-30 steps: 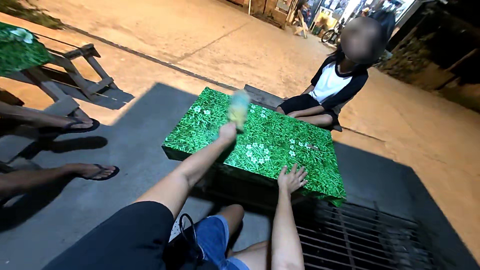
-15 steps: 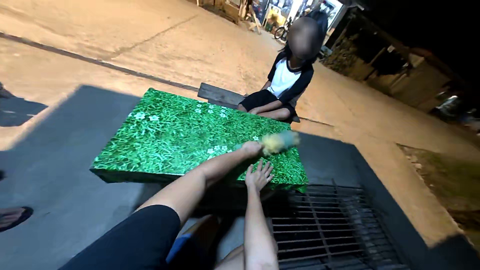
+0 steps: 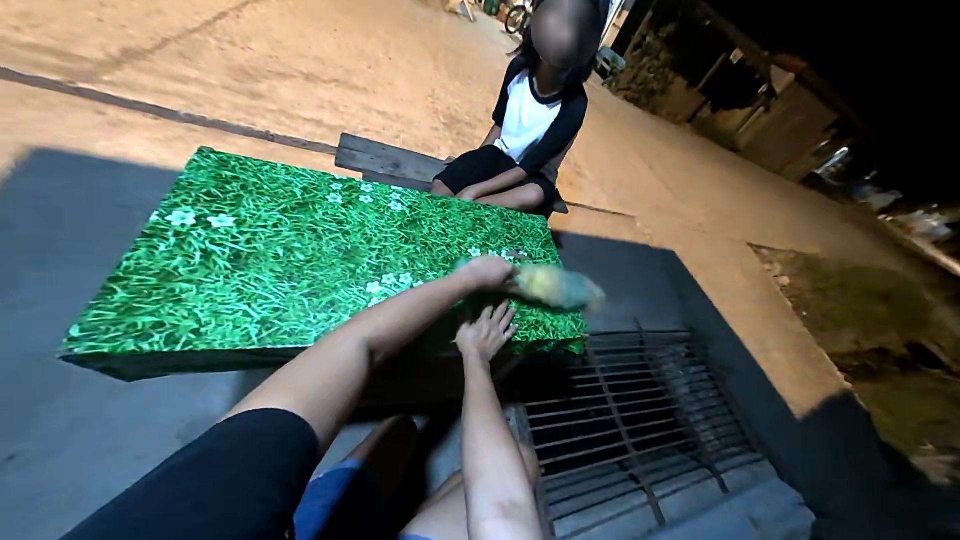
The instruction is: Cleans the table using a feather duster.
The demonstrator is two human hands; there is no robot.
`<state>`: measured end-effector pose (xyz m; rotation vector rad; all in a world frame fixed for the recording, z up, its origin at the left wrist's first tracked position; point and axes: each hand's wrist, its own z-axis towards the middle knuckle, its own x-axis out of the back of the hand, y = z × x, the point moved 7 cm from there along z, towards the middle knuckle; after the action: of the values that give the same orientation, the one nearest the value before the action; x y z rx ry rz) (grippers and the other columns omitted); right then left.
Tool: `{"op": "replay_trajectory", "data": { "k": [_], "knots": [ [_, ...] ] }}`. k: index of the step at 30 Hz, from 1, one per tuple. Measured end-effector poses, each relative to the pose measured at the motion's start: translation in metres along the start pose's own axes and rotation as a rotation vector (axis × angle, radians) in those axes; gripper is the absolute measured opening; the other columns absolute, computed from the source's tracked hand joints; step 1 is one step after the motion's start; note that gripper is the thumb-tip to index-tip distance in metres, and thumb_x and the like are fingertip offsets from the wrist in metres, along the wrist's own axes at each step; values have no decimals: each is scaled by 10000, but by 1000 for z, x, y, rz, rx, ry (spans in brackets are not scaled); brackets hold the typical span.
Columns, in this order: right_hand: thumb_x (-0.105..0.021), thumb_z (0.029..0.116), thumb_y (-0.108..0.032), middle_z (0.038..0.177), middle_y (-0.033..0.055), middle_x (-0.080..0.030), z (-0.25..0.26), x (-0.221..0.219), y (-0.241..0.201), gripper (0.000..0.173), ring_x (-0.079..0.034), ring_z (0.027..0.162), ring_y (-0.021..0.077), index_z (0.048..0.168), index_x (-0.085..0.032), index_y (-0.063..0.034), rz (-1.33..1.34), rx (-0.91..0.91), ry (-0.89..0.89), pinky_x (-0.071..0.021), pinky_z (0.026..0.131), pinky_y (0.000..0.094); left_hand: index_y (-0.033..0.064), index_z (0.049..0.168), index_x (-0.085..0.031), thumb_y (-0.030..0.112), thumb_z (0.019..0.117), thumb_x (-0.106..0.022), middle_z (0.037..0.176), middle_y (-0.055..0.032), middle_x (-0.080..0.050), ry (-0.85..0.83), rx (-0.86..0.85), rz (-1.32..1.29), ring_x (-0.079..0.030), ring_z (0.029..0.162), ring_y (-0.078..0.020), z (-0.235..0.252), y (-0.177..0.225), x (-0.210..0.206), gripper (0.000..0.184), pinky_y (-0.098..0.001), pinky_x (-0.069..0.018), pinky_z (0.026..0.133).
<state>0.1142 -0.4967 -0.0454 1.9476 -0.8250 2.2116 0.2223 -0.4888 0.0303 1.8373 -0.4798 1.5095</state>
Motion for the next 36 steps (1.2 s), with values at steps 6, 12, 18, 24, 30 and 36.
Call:
{"op": "replay_trajectory", "data": {
  "k": [6,12,18,24,30,36],
  "knots": [
    [-564,986,-398,1662,139,-337,-1,-3,0,575,-199,1575,341,1481,-553,-105,-30,-28,-28,-45,1263,606,90,1247,-683,360,1044,-567,1084,-202,-717,-21,-29,-91,-687,1059,-404,-34,-3,-13,357,-658,-527,907],
    [-569,993,-408,1444,157,-603,-9,3,0,506,-450,1448,317,1365,-644,-72,6,-60,-107,-171,1250,562,116,1224,-703,345,1065,-543,1058,-187,-728,-52,-199,7,-691,1046,-405,-65,6,-7,322,-658,-516,905],
    [-448,1036,-506,1719,123,-200,2,-7,5,625,-103,1599,357,1590,-415,-219,89,20,81,-38,1264,610,158,1279,-668,332,1063,-532,1195,-207,-707,333,603,-149,-672,1117,-455,-131,-146,8,309,-693,-529,867],
    [-439,1032,-508,1714,118,-222,2,-7,5,619,-130,1596,351,1574,-444,-208,33,12,66,-54,1263,608,151,1261,-673,296,1066,-532,1183,-175,-704,199,431,-53,-691,1077,-401,-211,-115,-18,281,-631,-553,878],
    [-445,1046,-491,1716,149,-194,0,-4,4,621,-111,1596,369,1588,-417,-189,46,32,42,-34,1264,609,183,1315,-670,283,1061,-560,1273,-140,-695,206,397,28,-689,1117,-394,-272,-148,-8,294,-648,-541,907],
    [-426,1048,-495,1709,142,-224,1,-9,5,617,-121,1594,378,1587,-421,-196,92,41,106,-45,1258,622,64,1231,-664,279,1079,-496,1193,-290,-676,460,974,-129,-651,1095,-535,-320,-205,19,312,-737,-509,845]
  ]
}}
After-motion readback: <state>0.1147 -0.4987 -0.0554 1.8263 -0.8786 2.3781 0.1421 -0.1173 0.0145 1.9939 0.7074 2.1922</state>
